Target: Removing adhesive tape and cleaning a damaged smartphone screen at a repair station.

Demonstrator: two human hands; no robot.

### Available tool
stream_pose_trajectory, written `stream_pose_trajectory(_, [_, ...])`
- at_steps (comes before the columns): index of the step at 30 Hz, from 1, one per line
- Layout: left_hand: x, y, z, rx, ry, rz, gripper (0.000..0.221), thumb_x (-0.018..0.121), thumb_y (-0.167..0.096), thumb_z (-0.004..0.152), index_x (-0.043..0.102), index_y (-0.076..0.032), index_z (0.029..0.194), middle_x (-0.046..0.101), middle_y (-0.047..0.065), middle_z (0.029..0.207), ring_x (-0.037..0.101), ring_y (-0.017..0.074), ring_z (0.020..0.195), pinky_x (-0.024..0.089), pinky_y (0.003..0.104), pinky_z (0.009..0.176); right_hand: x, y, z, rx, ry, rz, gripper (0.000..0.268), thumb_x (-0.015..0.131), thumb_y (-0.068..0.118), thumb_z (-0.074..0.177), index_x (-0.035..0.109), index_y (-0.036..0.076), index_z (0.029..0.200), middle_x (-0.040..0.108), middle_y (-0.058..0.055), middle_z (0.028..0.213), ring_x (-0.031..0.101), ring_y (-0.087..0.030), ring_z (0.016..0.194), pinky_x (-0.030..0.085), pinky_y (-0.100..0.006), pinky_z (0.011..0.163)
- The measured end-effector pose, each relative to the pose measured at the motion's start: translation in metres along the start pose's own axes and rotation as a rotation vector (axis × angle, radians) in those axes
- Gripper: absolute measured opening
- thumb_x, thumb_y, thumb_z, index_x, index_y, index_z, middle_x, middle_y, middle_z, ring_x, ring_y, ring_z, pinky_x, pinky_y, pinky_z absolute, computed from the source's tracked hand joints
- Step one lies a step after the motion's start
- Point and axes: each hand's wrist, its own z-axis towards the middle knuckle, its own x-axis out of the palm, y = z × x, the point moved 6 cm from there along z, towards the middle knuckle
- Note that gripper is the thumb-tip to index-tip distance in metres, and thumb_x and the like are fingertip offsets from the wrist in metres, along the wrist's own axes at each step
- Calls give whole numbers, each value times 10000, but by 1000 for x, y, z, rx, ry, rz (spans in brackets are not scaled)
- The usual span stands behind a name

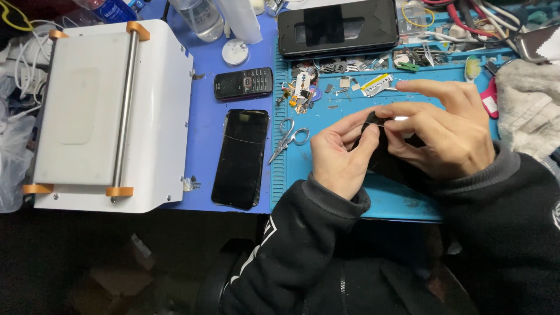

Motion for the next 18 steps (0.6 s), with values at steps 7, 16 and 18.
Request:
stream_pose_trajectory(7, [-7,-2,3,41,-15,60,326,601,10,1037,636,115,1343,733,166,1189,693,149,1052,567,259,951,-7,-8,-10,112,-31,63,200,839,14,785,710,71,927,747,-158,1134,670,-297,1022,474,-435,840])
stream_pose_trajectory(16, [3,-15,-1,26,10,-5,421,638,10,1020,581,112,1424,738,156,1210,665,103,1044,553,232,956,-23,-13,-2,303,-125,110,322,719,-167,967,676,-56,1267,741,-229,1106,736,-276,919,577,-347,816])
stream_pose_trajectory(18, [5,-19,-3,-8,6,78,506,675,31,961,565,76,1453,746,149,1141,669,97,971,542,219,874,-23,-10,7,387,-89,157,354,622,-204,990,580,-103,1327,711,-277,1122,737,-325,1000,592,-354,842])
